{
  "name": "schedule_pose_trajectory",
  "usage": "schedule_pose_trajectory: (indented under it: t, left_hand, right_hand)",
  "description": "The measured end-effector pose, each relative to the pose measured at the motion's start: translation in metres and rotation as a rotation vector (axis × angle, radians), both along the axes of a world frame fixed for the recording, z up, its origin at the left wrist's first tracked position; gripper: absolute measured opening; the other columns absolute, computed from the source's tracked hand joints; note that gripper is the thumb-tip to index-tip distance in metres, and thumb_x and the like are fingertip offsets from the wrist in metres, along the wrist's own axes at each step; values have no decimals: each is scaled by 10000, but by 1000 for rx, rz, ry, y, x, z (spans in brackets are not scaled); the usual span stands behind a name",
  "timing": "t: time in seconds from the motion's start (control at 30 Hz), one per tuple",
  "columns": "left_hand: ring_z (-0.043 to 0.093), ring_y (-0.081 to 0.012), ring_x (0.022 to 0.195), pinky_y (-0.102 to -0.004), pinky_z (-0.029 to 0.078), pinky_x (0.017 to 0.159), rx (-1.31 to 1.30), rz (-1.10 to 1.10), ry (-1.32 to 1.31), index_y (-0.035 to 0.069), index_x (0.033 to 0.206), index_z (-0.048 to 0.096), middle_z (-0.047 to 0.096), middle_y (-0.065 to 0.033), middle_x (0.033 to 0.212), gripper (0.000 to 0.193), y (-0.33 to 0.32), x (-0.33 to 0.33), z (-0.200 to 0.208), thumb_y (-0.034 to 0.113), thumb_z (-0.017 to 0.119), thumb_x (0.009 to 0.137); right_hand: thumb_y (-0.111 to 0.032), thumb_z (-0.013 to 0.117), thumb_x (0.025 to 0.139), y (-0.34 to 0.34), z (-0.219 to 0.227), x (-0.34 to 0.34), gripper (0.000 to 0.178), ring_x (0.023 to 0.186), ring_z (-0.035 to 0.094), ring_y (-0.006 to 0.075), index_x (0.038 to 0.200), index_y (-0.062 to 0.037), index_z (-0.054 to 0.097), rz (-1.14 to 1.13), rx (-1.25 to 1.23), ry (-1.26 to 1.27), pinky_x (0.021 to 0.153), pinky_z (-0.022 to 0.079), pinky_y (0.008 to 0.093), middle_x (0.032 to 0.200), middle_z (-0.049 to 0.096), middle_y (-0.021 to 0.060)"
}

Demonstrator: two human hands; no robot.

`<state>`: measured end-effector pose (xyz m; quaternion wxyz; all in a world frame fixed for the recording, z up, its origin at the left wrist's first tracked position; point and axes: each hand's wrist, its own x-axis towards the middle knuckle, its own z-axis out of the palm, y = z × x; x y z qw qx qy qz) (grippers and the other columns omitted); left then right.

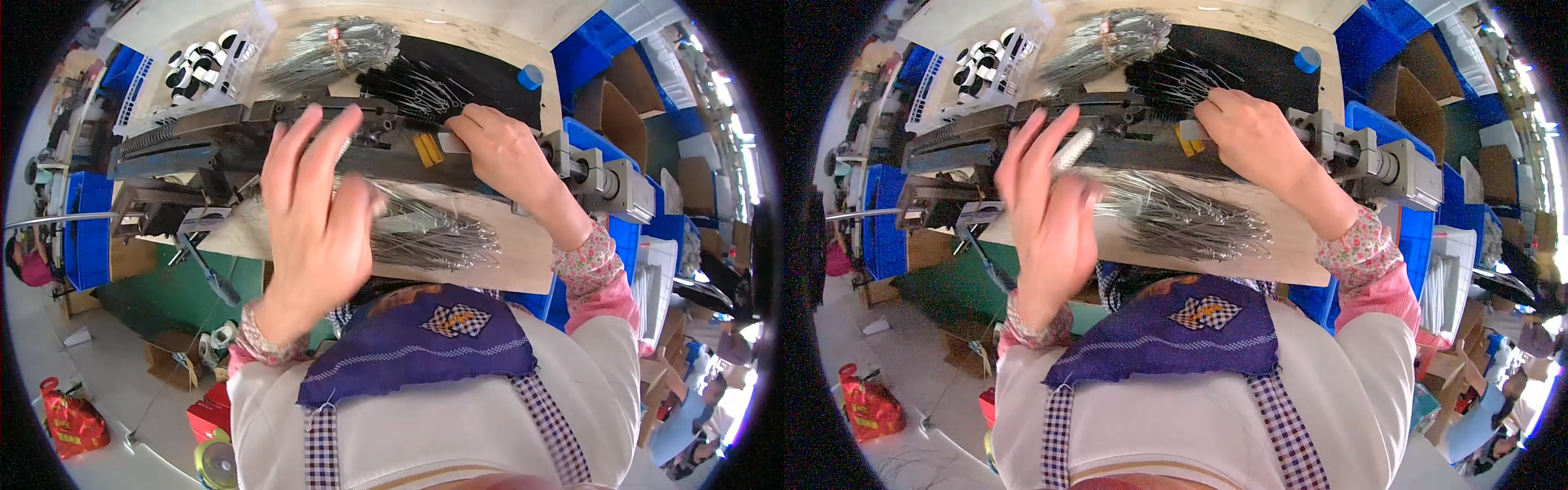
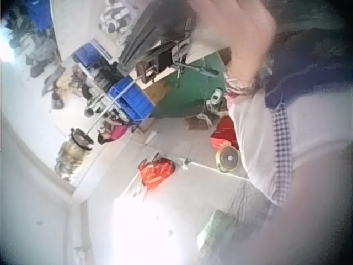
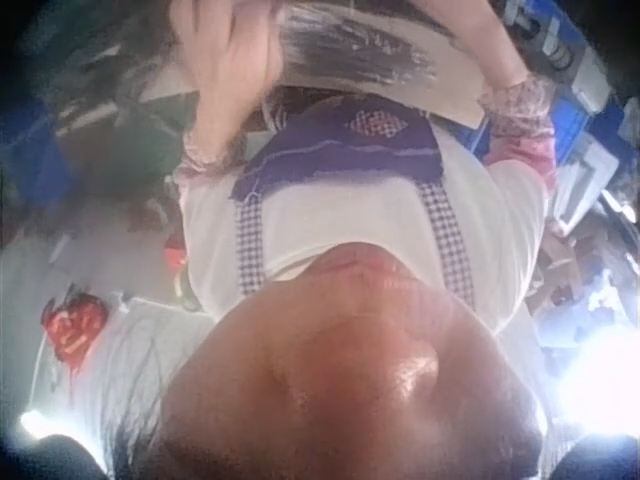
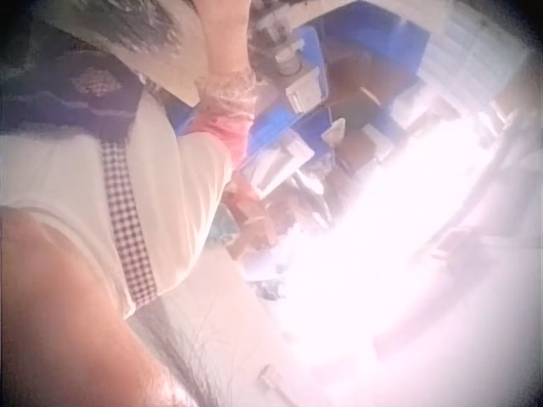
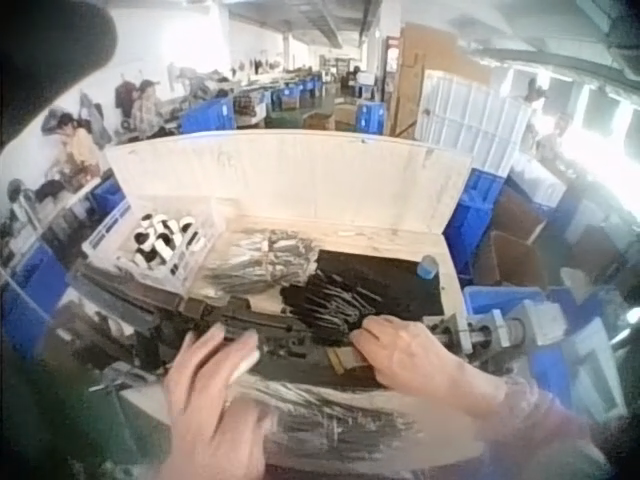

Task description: The recorder is inserting bunches of metal wires into a small holder component using an assembly fixture.

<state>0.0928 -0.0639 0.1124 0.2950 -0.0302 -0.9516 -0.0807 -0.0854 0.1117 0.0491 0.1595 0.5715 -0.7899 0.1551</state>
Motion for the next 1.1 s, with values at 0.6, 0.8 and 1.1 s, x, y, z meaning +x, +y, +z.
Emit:
schedule_pose_trajectory:
  t: [0.6,0.8,1.1]
  left_hand:
    - [575,-181,618,-313,457,554,793,118,-508,-4,952,671,592,-102,733,136,-57,54,-100,9,578,853]
    - [597,-371,673,-400,464,625,526,-312,-581,34,819,696,602,-214,707,322,39,-97,-83,316,547,869]
    - [644,-296,664,-406,502,564,-27,-47,-283,122,783,692,657,-92,719,144,2,-93,-60,217,597,836]
  right_hand:
    - [-134,594,869,38,28,-47,212,825,607,270,1039,-15,634,29,-69,-2,733,504,362,1004,588,98]
    - [-130,689,797,38,47,-28,163,729,558,135,915,-26,647,-115,-159,-494,648,449,259,766,604,40]
    - [-160,614,784,-8,2,-28,108,783,614,303,813,-56,606,304,-111,-93,691,496,386,788,604,108]
